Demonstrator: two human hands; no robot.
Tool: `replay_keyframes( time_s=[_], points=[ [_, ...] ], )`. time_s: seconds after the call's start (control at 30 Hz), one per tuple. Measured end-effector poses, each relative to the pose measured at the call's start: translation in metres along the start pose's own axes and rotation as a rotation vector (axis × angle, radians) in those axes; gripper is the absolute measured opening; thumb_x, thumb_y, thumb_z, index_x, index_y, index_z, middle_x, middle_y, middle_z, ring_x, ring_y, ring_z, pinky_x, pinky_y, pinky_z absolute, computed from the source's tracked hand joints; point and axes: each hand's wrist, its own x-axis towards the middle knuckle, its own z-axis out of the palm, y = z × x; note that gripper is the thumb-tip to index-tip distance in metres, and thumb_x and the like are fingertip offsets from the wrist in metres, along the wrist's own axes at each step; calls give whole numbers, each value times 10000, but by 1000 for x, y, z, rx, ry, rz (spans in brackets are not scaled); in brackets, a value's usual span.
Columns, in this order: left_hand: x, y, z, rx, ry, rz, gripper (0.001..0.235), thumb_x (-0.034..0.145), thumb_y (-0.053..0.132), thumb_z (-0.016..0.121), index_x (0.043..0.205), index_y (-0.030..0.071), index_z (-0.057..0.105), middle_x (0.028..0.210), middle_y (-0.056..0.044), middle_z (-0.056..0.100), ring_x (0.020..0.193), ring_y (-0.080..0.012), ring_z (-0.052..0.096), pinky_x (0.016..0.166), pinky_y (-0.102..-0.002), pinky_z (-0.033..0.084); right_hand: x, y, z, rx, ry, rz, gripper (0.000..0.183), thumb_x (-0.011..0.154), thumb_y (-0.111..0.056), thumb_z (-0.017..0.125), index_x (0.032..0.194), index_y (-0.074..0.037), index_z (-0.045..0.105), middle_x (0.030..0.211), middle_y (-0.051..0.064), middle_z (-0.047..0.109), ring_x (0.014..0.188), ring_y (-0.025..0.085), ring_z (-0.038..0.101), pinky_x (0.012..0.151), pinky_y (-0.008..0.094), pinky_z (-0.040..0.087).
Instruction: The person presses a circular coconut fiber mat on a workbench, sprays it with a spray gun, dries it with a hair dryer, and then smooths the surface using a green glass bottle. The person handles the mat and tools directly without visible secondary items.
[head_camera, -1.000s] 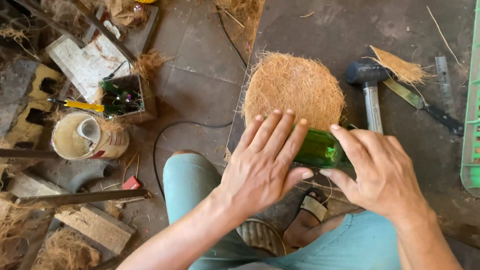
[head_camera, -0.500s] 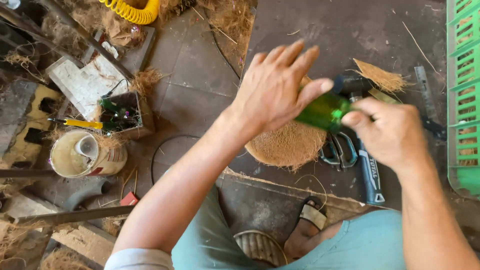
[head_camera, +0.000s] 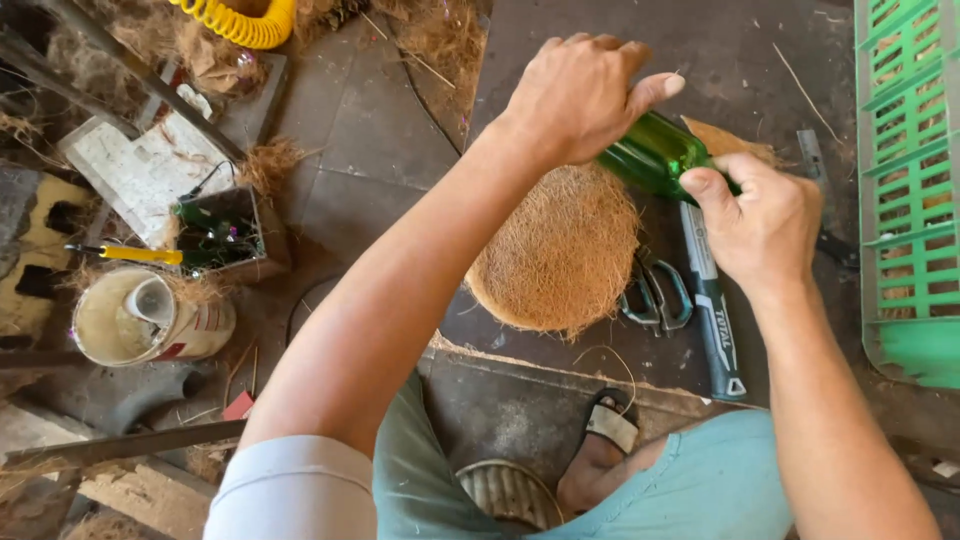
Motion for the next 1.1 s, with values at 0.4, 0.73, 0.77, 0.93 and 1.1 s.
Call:
replay_keyframes(
  time_s=[0.4, 0.73, 0.77, 0.93, 1.1],
  points=[
    [-91, 14, -36, -23, 3, 66, 630, 1058, 493, 250, 1414, 48, 518, 1501, -172, 443, 1440, -389, 282, 1144, -566, 363, -25, -63, -20, -176, -201, -92, 670, 1051, -516, 355, 1387, 25, 563, 1019, 202, 730, 772, 329, 723, 570, 473, 601],
    [-197, 44, -88, -25, -94, -22, 680, 1028, 547, 348, 1538, 96, 353, 1612, -146, 321, 1526, -344, 255, 1242, -503, 223, -80, -82, -26, -3, -211, -365, 725, 973, -273, 674, 1569, -213, 265, 1084, 131, 570, 763, 257, 605, 756, 459, 629],
    [-204, 45, -91, -19, -71, -26, 700, 1011, 569, 386, 1527, 96, 372, 1598, -156, 351, 1515, -334, 297, 1237, -499, 223, -82, -85, -24, -12, -187, -398, 763, 934, -243, 735, 1556, -236, 294, 1129, 134, 562, 802, 242, 605, 805, 449, 619],
    [-166, 44, -100, -46, -6, -11, 638, 1021, 545, 313, 1415, 81, 503, 1452, -157, 499, 1393, -353, 437, 1178, -547, 265, -57, -78, -27, 283, -273, -224, 675, 982, -284, 541, 1547, -40, 264, 1179, 250, 623, 977, 331, 642, 824, 472, 616],
    [-83, 17, -105, -273, 119, -41, 620, 1031, 521, 244, 1216, 32, 577, 1014, -156, 624, 965, -340, 624, 832, -464, 480, 4, -49, -31, 473, -422, 121, 673, 948, -403, 494, 1497, -32, 376, 1512, 223, 425, 1393, 347, 427, 1143, 450, 319]
  ],
)
